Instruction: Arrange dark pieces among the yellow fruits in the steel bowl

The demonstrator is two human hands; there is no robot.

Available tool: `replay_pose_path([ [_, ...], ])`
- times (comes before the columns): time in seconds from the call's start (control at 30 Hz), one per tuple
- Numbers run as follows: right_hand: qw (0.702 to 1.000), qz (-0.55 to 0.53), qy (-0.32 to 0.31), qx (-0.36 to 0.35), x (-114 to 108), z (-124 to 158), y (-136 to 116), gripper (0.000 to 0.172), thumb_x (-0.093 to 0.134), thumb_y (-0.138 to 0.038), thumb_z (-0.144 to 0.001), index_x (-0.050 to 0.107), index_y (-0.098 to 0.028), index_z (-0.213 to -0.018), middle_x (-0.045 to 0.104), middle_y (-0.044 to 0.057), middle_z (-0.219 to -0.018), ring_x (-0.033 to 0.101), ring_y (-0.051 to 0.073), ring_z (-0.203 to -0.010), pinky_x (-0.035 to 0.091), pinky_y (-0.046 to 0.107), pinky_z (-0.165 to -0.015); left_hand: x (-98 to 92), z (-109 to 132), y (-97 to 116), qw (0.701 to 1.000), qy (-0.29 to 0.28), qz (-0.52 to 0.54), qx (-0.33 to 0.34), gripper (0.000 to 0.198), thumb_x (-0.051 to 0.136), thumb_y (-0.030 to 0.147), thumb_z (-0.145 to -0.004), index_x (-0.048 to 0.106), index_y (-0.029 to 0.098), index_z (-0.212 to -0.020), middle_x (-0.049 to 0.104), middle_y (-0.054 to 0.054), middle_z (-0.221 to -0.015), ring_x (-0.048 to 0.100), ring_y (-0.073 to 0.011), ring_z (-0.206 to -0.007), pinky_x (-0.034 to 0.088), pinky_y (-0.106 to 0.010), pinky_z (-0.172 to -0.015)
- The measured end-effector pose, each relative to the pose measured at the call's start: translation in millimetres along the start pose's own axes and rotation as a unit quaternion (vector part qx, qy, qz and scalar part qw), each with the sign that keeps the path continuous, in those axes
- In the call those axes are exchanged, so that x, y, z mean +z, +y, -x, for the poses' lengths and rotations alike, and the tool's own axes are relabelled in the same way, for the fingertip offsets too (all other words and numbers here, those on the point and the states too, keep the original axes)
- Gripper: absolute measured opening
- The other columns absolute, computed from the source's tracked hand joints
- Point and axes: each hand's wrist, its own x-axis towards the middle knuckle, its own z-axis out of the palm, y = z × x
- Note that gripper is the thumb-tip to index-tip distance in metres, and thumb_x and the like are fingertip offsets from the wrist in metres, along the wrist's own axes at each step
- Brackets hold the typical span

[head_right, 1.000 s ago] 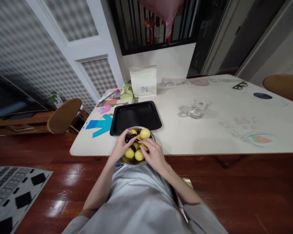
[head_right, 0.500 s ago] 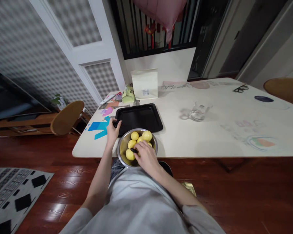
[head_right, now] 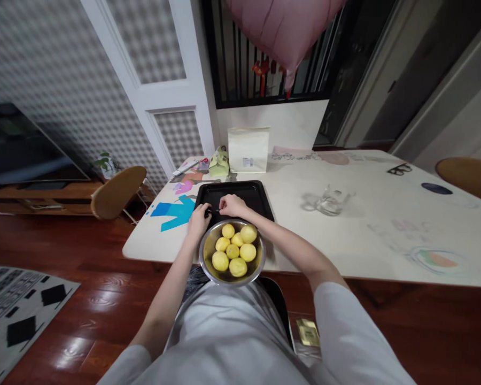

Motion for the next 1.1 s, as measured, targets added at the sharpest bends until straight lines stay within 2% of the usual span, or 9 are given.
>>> replay_pose_path([
  [0.17,0.994,-0.028,-0.107,0.007,24.0,-36.4,5.0,0.005,0.08,-0.017,-0.072,0.075,-0.015,-0.074,0.07,-0.001,-0.062,0.064,0.012,-0.06,0.045,0.018,-0.054,0.9,1.6,1.6,0.999,-0.014,-0.046,0.009,0.033,0.058,0.009,-0.09,0.069,0.026,-0.115,0.065,-0.009,-0.115,0.059,-0.027,-0.117,0.054,-0.034,-0.092],
  [0.37,0.99,-0.064,-0.123,-0.011,20.9,-33.5,20.8,0.017,0.079,-0.03,-0.078,0.077,-0.014,-0.08,0.074,0.003,-0.07,0.064,0.012,-0.061,0.046,0.02,-0.057,1.7,3.7,1.6,0.997,-0.025,-0.063,0.028,0.023,0.057,0.013,-0.09,0.073,0.024,-0.103,0.064,-0.009,-0.114,0.058,-0.0265,-0.116,0.054,-0.035,-0.095],
  [0.5,0.995,-0.062,-0.075,-0.022,-1.1,-1.7,44.2,0.024,0.071,-0.037,-0.087,0.077,-0.014,-0.087,0.076,0.006,-0.08,0.068,0.017,-0.074,0.049,0.024,-0.068,1.2,6.5,4.3,0.998,-0.026,-0.054,0.032,0.022,0.059,0.014,-0.088,0.072,0.024,-0.102,0.064,-0.009,-0.114,0.056,-0.0265,-0.118,0.053,-0.036,-0.097],
  [0.63,0.997,-0.067,-0.038,-0.025,-13.7,59.3,67.3,0.041,0.054,-0.051,-0.097,0.074,-0.015,-0.1,0.077,0.009,-0.093,0.07,0.021,-0.086,0.051,0.029,-0.076,4.4,9.1,5.4,0.998,-0.016,-0.053,0.033,0.016,0.062,0.022,-0.089,0.072,0.023,-0.101,0.064,-0.009,-0.114,0.054,-0.028,-0.12,0.054,-0.037,-0.093],
  [0.7,0.992,-0.123,-0.026,-0.017,-13.7,91.2,75.3,0.046,0.059,-0.058,-0.093,0.072,-0.015,-0.103,0.077,0.009,-0.096,0.07,0.022,-0.086,0.053,0.03,-0.076,6.3,9.2,4.8,0.997,-0.011,-0.062,0.042,0.014,0.065,0.03,-0.091,0.072,0.023,-0.1,0.063,-0.01,-0.114,0.053,-0.0286,-0.12,0.054,-0.037,-0.094],
  [0.8,0.977,-0.192,-0.086,0.039,-8.8,126.8,81.6,0.057,0.065,-0.066,-0.088,0.067,-0.015,-0.113,0.075,0.01,-0.099,0.068,0.02,-0.08,0.055,0.03,-0.066,7.2,8.1,3.8,0.996,-0.012,-0.073,0.05,0.02,0.069,0.041,-0.09,0.072,0.023,-0.099,0.063,-0.01,-0.114,0.053,-0.0297,-0.12,0.052,-0.039,-0.097],
  [0.93,0.941,-0.283,-0.173,0.073,3.4,142.5,85.9,0.072,0.073,-0.066,-0.081,0.06,-0.018,-0.133,0.074,0.011,-0.113,0.068,0.02,-0.079,0.056,0.027,-0.056,4.9,5.6,3.2,0.994,-0.021,-0.093,0.059,0.025,0.074,0.045,-0.088,0.071,0.022,-0.098,0.065,-0.011,-0.113,0.053,-0.032,-0.119,0.048,-0.042,-0.1],
  [1.0,0.933,-0.308,-0.169,0.082,10.9,141.1,88.6,0.067,0.071,-0.068,-0.08,0.066,-0.016,-0.122,0.075,0.01,-0.103,0.067,0.019,-0.074,0.054,0.026,-0.053,4.1,4.1,2.6,0.992,-0.028,-0.097,0.069,0.024,0.074,0.045,-0.088,0.071,0.022,-0.098,0.066,-0.011,-0.119,0.052,-0.0335,-0.125,0.046,-0.045,-0.103],
  [1.1,0.943,-0.308,-0.101,0.079,19.4,136.5,92.5,0.058,0.068,-0.07,-0.078,0.07,-0.014,-0.09,0.069,0.005,-0.074,0.059,0.016,-0.06,0.047,0.025,-0.049,3.3,2.5,1.9,0.991,-0.046,-0.088,0.088,0.019,0.071,0.04,-0.09,0.069,0.023,-0.099,0.064,-0.01,-0.132,0.044,-0.0338,-0.14,0.038,-0.05,-0.111],
])
